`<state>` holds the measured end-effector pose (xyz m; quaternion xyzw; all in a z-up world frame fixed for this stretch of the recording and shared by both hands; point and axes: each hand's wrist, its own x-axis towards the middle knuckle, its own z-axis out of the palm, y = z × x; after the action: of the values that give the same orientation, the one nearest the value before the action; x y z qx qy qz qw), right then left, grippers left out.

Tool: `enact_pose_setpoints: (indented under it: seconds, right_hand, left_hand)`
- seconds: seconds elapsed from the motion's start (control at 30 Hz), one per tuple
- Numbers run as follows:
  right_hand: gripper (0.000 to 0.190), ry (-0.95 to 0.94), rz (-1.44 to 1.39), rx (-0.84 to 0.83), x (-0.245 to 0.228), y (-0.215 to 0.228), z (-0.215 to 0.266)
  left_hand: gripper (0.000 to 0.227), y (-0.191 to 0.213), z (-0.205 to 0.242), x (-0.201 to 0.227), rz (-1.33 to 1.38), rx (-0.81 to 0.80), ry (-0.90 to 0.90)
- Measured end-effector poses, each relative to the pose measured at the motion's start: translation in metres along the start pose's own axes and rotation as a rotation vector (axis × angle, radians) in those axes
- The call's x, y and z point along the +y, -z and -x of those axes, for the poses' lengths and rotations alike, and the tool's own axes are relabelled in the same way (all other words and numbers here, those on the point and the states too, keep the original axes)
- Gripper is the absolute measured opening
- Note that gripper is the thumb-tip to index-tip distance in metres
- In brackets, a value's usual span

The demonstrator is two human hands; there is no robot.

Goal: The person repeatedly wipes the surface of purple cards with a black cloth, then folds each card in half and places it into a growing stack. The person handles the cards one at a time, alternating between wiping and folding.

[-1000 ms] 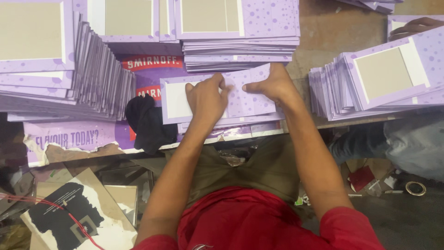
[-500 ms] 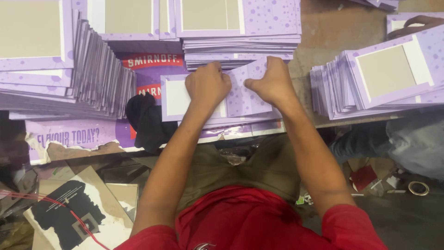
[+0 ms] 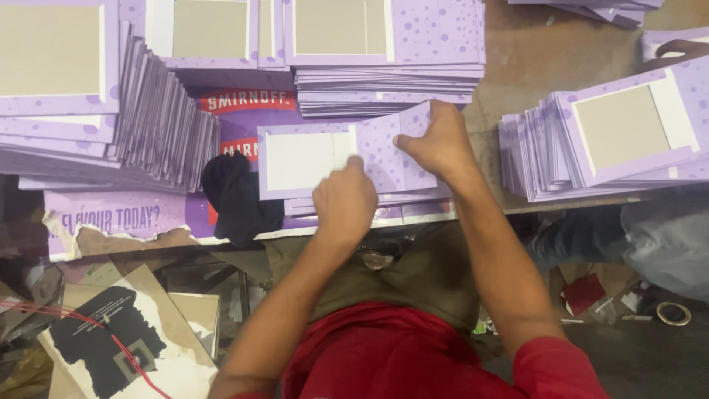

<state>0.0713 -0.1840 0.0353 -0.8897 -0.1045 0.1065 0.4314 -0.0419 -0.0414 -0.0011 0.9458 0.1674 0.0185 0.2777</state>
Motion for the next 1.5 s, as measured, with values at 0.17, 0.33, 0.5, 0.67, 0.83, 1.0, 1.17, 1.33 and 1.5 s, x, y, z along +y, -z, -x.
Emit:
enact_pose_setpoints:
  seconds: [0.17,0.33,0.5,0.67,0.83,1.0,1.17,1.33,1.5]
  right_hand:
    - [0.044,0.067,-0.088,-0.012,0.007,-0.002,0.004]
    - [0.041,0.07,-0.141,0.056,0.022,-0.011,0.004]
    - [0.038,0.156,-0.373,0.059,0.03,-0.012,0.008]
    - [0.031,0.216,-0.402,0.132,0.019,0.003,0.021]
    - [0.047,0.889,0.034,-0.034,0.026,0.025,0.042]
    - [0.04,0.7,0.083,0.177,0.05,0.014,0.06]
    - [0.047,0.008,-0.544,0.107,0.077,0.001,0.052]
    - [0.062,-0.183,-0.439,-0.085,0.062,0.0,0.031]
    - [0.044,-0.106,-0.247,-0.063,0.041,-0.006,0.006]
  left_hand:
    - [0.021,-0.001,-0.054,0.009,0.0,0.178,-0.094]
    - [0.015,-0.018,-0.027,-0.006,-0.004,0.115,-0.098]
    - [0.008,-0.007,0.05,-0.01,-0.018,-0.086,-0.076]
    - [0.011,0.047,0.076,0.015,-0.02,-0.178,-0.142]
    - [0.05,0.081,0.042,-0.004,-0.409,0.56,-0.64]
    - [0.054,0.054,0.01,-0.037,-0.441,0.057,-0.822]
    - [0.052,0.021,0.009,-0.063,-0.334,0.082,-0.894]
    - [0.057,0.012,0.007,-0.067,-0.267,0.025,-1.0]
    - [0.05,0.026,-0.004,-0.055,-0.138,-0.104,-0.904]
